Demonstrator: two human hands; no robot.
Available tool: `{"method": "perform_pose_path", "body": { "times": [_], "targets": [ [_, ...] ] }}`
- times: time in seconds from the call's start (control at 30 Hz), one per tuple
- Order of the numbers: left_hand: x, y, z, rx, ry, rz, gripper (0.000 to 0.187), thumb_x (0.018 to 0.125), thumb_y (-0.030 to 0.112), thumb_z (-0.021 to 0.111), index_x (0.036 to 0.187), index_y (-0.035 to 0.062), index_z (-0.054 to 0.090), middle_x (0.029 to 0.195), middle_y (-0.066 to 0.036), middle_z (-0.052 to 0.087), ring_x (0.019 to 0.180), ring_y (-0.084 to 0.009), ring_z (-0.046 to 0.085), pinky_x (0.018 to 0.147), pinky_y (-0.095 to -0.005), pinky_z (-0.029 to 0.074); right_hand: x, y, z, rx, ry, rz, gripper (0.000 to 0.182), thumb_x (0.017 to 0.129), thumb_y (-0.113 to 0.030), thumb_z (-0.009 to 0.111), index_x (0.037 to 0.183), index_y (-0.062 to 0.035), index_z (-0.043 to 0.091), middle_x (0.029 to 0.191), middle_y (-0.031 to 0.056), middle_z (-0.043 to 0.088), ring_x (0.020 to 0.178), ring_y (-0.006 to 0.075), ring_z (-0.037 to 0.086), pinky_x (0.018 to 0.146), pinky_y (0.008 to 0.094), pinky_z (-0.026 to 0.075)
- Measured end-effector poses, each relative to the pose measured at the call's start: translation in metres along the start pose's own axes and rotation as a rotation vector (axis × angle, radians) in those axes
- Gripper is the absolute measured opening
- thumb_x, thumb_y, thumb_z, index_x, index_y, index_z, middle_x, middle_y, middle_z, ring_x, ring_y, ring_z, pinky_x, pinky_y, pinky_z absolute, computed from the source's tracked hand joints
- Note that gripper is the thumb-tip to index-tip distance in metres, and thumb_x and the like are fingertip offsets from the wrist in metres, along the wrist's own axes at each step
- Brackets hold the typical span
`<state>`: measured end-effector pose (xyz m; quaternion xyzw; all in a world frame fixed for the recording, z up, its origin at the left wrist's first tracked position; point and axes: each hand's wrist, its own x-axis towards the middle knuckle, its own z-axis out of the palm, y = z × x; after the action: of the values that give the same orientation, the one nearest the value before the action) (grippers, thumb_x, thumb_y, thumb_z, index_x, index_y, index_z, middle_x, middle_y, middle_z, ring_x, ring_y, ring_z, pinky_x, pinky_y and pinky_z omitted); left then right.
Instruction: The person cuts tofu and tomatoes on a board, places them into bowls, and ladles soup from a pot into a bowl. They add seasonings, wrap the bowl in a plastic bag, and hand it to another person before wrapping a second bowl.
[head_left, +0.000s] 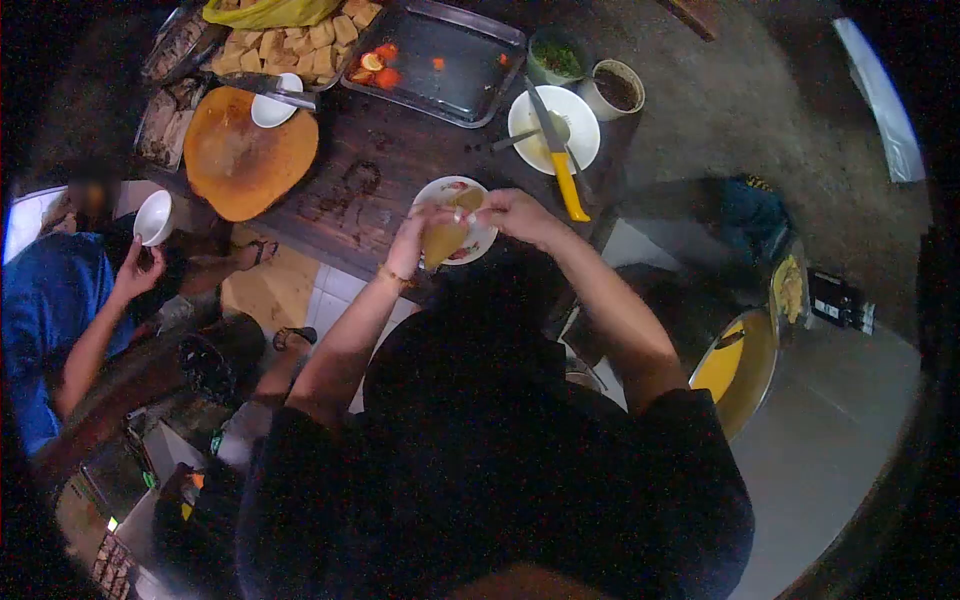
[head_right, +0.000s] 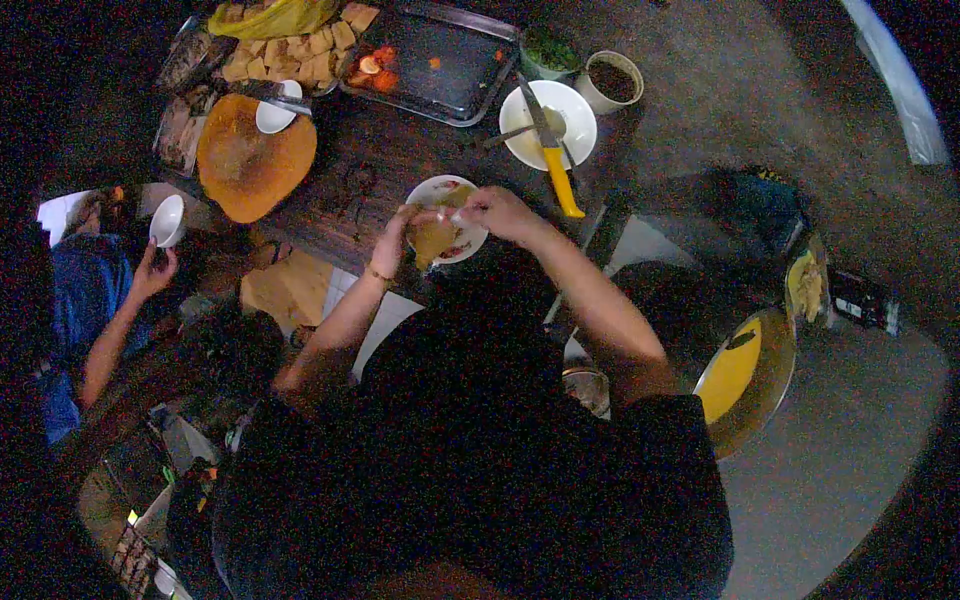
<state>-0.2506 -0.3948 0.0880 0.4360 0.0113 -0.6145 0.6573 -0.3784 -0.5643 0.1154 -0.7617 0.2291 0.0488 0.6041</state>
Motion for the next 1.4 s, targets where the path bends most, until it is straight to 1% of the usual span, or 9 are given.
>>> {"method": "perform_pose_path", "body": {
  "times": [0.07, 0.4, 0.8, 0.83, 0.87, 0.93, 1.03, 1.2, 1.4],
  "targets": [
    [0.004, 0.006, -0.006, 1.389, -0.184, 0.869, 0.033, 0.086, 0.026, 0.037, 0.099, 0.0061, 0.061, 0.107, -0.008, 0.058, 0.108, -0.0235, 0.045, 0.092, -0.0320, 0.031, 0.002, -0.008, -0.004, -0.207, 0.015, -0.097, 0.009, 0.077, -0.014, 0.059, 0.075, -0.0061, 0.055, 0.063, 0.0043, 0.052, 0.059, 0.0193, 0.052, 0.054, 0.0284, 0.041],
    [-0.004, 0.046, 0.018, 0.852, -0.130, 0.158, 0.039, 0.084, 0.027, 0.042, 0.108, 0.0009, 0.058, 0.120, -0.012, 0.050, 0.115, -0.0229, 0.041, 0.099, -0.0318, 0.025, 0.025, -0.031, -0.006, -0.482, -0.143, -0.549, 0.049, 0.058, -0.014, 0.068, 0.105, -0.0104, 0.053, 0.095, 0.0107, 0.056, 0.095, 0.0294, 0.049, 0.084, 0.0386, 0.038],
    [-0.015, 0.126, 0.027, -0.153, -0.180, 0.204, 0.065, 0.084, 0.049, 0.035, 0.108, -0.0090, 0.053, 0.092, -0.005, 0.060, 0.071, -0.0092, 0.042, 0.061, -0.0194, 0.031, -0.008, -0.109, -0.033, -0.962, 0.444, -0.991, 0.014, 0.070, -0.023, 0.056, 0.072, -0.0093, 0.052, 0.080, 0.0051, 0.052, 0.083, 0.0206, 0.051, 0.069, 0.0356, 0.041],
    [-0.012, 0.125, 0.027, -0.157, -0.192, 0.215, 0.065, 0.084, 0.049, 0.035, 0.108, -0.0090, 0.053, 0.092, -0.005, 0.060, 0.071, -0.0092, 0.042, 0.061, -0.0194, 0.031, -0.029, -0.127, -0.057, -0.990, 0.553, -1.013, 0.014, 0.070, -0.023, 0.057, 0.071, -0.0098, 0.054, 0.075, 0.0041, 0.054, 0.077, 0.0205, 0.054, 0.066, 0.0348, 0.042],
    [-0.010, 0.121, 0.028, -0.123, -0.123, 0.235, 0.065, 0.084, 0.049, 0.035, 0.107, -0.0087, 0.053, 0.095, -0.006, 0.060, 0.071, -0.0091, 0.043, 0.061, -0.0193, 0.031, -0.060, -0.179, -0.088, -1.278, 0.291, -0.398, 0.008, 0.067, -0.018, 0.059, 0.068, -0.0104, 0.056, 0.063, 0.0022, 0.054, 0.061, 0.0210, 0.054, 0.058, 0.0355, 0.043],
    [0.002, 0.108, 0.011, -0.017, -0.089, 0.258, 0.064, 0.084, 0.049, 0.034, 0.106, -0.0070, 0.055, 0.105, -0.008, 0.059, 0.072, -0.0096, 0.044, 0.060, -0.0202, 0.031, -0.096, -0.204, -0.164, -0.968, 1.272, -1.086, 0.003, 0.071, -0.006, 0.059, 0.069, -0.0063, 0.056, 0.059, 0.0055, 0.050, 0.054, 0.0225, 0.050, 0.051, 0.0351, 0.038],
    [0.044, 0.078, -0.033, 0.126, 0.032, 0.237, 0.063, 0.084, 0.050, 0.033, 0.106, -0.0047, 0.056, 0.109, -0.010, 0.057, 0.081, -0.0125, 0.049, 0.068, -0.0198, 0.035, -0.127, -0.263, -0.269, -1.046, 1.847, -0.700, 0.030, 0.077, -0.025, 0.060, 0.093, -0.0002, 0.053, 0.090, 0.0158, 0.053, 0.081, 0.0309, 0.048, 0.069, 0.0415, 0.038],
    [0.034, 0.078, 0.021, 0.888, 0.219, 0.507, 0.038, 0.079, 0.014, 0.052, 0.111, -0.0057, 0.051, 0.110, -0.014, 0.055, 0.097, -0.0201, 0.053, 0.084, -0.0302, 0.042, -0.138, -0.300, -0.349, -1.639, 2.016, -0.289, 0.079, 0.072, -0.041, 0.066, 0.129, -0.0007, 0.028, 0.132, 0.0143, 0.035, 0.122, 0.0238, 0.034, 0.102, 0.0346, 0.026],
    [-0.001, 0.099, 0.121, 1.046, -0.085, 0.587, 0.036, 0.078, 0.015, 0.057, 0.111, -0.0003, 0.051, 0.095, -0.008, 0.057, 0.084, -0.0152, 0.055, 0.073, -0.0254, 0.045, -0.130, -0.259, -0.391, -1.573, 1.756, -0.351, 0.082, 0.076, -0.056, 0.049, 0.130, 0.0013, 0.026, 0.135, 0.0200, 0.026, 0.127, 0.0321, 0.022, 0.101, 0.0492, 0.022]
  ]
}}
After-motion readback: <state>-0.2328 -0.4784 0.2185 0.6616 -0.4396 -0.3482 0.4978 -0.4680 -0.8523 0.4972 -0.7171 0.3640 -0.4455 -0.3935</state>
